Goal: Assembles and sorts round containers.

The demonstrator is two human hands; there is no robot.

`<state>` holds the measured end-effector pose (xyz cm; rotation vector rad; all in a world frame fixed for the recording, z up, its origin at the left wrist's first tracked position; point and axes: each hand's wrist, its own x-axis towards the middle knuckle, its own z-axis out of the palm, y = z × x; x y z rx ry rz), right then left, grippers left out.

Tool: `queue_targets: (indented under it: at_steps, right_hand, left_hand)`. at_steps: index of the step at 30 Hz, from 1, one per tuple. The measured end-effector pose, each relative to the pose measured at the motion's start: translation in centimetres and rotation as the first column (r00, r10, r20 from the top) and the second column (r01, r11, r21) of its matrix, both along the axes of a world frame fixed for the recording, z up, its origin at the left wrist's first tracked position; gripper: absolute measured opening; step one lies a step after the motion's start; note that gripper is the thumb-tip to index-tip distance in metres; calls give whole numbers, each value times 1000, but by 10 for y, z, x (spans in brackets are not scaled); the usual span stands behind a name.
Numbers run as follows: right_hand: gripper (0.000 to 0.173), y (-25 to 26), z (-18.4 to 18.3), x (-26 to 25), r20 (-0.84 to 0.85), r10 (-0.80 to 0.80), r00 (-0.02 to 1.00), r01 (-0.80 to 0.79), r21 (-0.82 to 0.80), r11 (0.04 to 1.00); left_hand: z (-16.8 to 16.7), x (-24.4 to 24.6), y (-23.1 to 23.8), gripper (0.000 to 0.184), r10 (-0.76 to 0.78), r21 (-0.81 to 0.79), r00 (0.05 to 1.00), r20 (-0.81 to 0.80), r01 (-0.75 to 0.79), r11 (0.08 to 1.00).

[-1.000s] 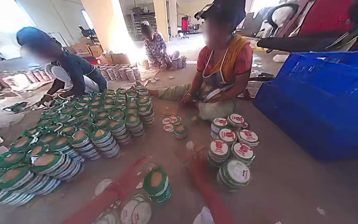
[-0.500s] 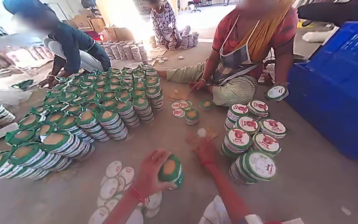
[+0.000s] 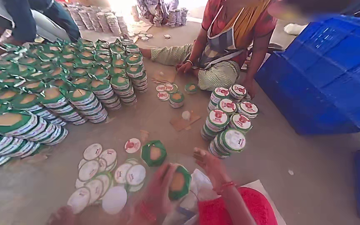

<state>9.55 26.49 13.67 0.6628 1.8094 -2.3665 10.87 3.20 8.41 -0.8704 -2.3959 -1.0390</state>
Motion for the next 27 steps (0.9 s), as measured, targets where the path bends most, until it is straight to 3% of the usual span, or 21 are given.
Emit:
queue_targets:
  at_steps: [2,4,6,9,11,14,19,21,25,27]
  right_hand:
    - [39,-1,-16,7,45,6,999,-9,65,998]
    - [41,-3,-29,14,-7,119,993,-116,203,972]
    - [44,-6,-39,18,-67,283,957,-237,388,891]
    - [45,-15,-54,21,-25,478,878,-320,712,625]
    - [52,-20,-59,18,65,587,807,-375,824,424]
    - [59,-25,-66,20,186,634,751,-407,886,223]
    - [64,-32,-65,24,333,615,715,-394,918,-38]
    - [59,-31,-61,23,346,608,714,-404,914,-46]
    - [48,-11,-69,27,112,611,784,-318,917,241]
    - [52,-4,-67,37,143,605,783,-357,900,249]
  left_hand:
    - [-42,16,18,101,27,-70,981,190,-14,997]
    - [-70,21,28,97,154,-156,898,413,-97,983]
    - [-80,21,34,97,220,-194,853,473,-142,971]
    - [-82,21,30,95,209,-190,871,445,-136,972]
    - [-86,19,27,94,200,-166,900,386,-145,975]
    - [-93,18,24,93,192,-93,926,325,-171,981]
    - [-88,19,28,98,217,-39,882,418,-221,974]
    - [-86,19,27,103,230,-65,873,430,-224,972]
    - [-86,18,22,105,216,-71,857,468,-207,976]
    - [-81,18,18,108,169,-45,823,542,-173,984]
